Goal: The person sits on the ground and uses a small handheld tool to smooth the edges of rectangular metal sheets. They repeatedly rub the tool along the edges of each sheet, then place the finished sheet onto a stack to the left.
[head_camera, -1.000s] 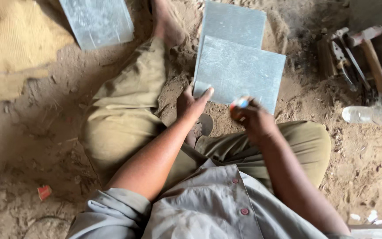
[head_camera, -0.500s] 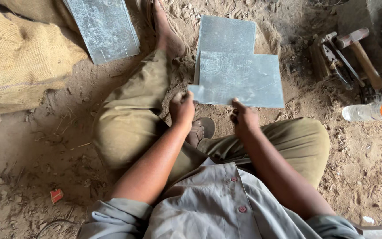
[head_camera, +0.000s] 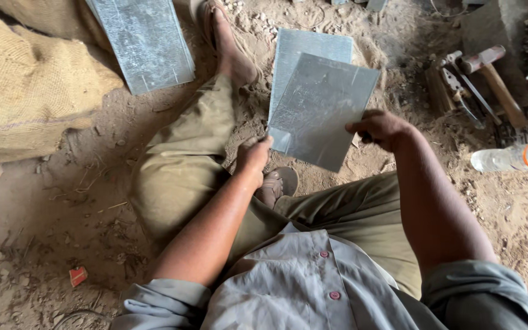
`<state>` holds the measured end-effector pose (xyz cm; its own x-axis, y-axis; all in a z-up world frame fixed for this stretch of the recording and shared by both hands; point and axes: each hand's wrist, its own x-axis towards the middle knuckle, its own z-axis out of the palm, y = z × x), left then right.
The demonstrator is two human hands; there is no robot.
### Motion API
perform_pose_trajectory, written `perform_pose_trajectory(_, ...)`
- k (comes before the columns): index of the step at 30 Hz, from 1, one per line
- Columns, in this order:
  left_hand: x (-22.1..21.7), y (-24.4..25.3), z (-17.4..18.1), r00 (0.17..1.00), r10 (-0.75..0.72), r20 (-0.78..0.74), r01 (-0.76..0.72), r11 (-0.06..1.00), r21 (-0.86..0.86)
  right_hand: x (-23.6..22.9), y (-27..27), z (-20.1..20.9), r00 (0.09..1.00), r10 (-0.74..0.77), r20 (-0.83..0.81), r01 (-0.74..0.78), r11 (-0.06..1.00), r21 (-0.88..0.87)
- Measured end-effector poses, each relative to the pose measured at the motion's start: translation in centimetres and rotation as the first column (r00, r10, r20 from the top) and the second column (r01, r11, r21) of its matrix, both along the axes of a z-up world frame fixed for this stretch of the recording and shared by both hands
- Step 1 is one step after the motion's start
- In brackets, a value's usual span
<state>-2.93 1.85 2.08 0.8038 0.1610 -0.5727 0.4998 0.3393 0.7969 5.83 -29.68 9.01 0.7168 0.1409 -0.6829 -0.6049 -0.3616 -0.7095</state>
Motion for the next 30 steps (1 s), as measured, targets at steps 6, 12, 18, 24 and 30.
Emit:
perform_pose_trajectory(6,0.3,-1.3,0.7,0.994,-0.103,-0.044,0.111,0.965,0.237,1.6,2.4,-0.7,0.718,0.122,0.685,0.413,0.718,-0.560)
perform_pose_trajectory(12,0.4,-1.7,1.6,0.989,-0.068,0.131,0.033,0.967,0.254,-5.5,8.7,-0.9,0.649,0.255,0.717,0.039,0.930,-0.366)
perform_pose_trajectory(18,0.4,-1.2,0.4,0.991,-0.096,0.091,0.078,0.981,0.178,-9.4,11.1,0.8,0.600,0.410,0.687,-0.074,0.884,-0.462)
perform_pose_trajectory(24,0.2,-1.3,-0.3,0.991,-0.110,0.075,0.098,0.985,0.138,-9.4,12.2,0.2,0.592,0.487,0.643,-0.127,0.844,-0.522)
perform_pose_trajectory(30,0.2,-1.1,-0.6,0.973,-0.197,0.117,0.143,0.921,0.362,-9.8,11.8,-2.0,0.546,0.441,0.712,-0.051,0.867,-0.496)
